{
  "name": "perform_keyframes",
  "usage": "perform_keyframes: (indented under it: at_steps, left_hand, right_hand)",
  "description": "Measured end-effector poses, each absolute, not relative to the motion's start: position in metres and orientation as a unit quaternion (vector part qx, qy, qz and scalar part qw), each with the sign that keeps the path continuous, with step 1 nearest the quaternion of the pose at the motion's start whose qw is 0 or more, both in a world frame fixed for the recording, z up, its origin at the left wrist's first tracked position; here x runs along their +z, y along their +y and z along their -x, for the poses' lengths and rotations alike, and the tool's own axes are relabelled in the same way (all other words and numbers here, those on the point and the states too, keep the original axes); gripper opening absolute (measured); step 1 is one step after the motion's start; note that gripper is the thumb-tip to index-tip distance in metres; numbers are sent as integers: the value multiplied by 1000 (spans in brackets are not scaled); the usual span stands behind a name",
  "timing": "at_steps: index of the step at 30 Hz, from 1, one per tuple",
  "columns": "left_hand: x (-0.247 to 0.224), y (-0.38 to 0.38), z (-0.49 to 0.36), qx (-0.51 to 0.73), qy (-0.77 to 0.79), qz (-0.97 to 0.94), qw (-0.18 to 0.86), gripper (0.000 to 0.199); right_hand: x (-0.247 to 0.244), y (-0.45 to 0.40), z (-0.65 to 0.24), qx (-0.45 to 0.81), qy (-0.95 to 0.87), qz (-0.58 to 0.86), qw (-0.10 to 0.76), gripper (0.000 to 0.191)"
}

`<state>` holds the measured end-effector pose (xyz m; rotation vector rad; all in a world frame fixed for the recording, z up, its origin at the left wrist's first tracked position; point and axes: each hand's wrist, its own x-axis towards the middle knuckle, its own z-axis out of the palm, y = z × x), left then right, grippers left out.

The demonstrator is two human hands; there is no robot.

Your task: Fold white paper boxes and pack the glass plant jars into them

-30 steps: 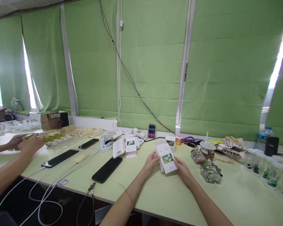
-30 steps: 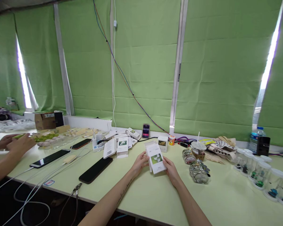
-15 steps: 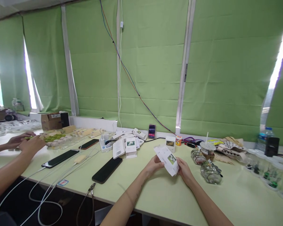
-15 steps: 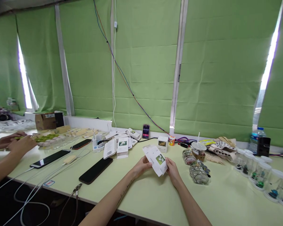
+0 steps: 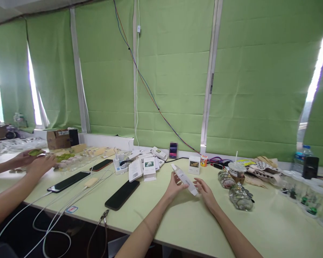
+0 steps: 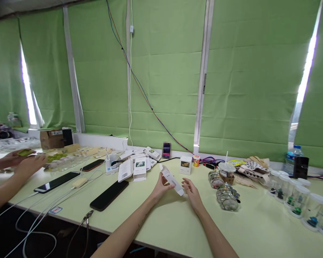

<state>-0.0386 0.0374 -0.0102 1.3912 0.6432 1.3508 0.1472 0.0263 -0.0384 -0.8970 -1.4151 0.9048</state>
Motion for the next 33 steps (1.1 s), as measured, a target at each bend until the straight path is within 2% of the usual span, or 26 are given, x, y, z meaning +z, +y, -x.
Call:
perform_keyframes:
  at_steps: [4,12,18,20,22,24,26,29,33]
  left_hand:
    - [-11,36,38,556,295,-619,469,78]
    - [-8,35,40,543,275,-596,523,75]
    - [-11,39,40,550,237,-604,526,76]
    - [-12,38,39,566,246,-623,481,77]
    - [-13,37,38,597,269,-650,386,77]
    - [-13,37,37,613,285,-681,283,77]
    - [-14,35,36,597,300,-708,230,75]
    - [-12,30,37,549,322,-733,241,70]
    - [-8,24,36,510,318,-748,283,75]
  right_hand:
    - [-39,19,-142,312,-678,372,552,55]
    - [-33,11,-136,311,-724,375,489,52]
    - [-38,18,-139,229,-721,404,515,46]
    - [-39,20,-141,186,-709,415,538,43]
    - [-39,21,-142,162,-697,433,548,41]
    - [-38,20,-142,171,-697,442,538,39]
    - [-36,16,-140,195,-715,432,515,38]
    - [-32,9,-137,187,-734,404,512,42]
    - [-27,5,-135,144,-736,395,531,48]
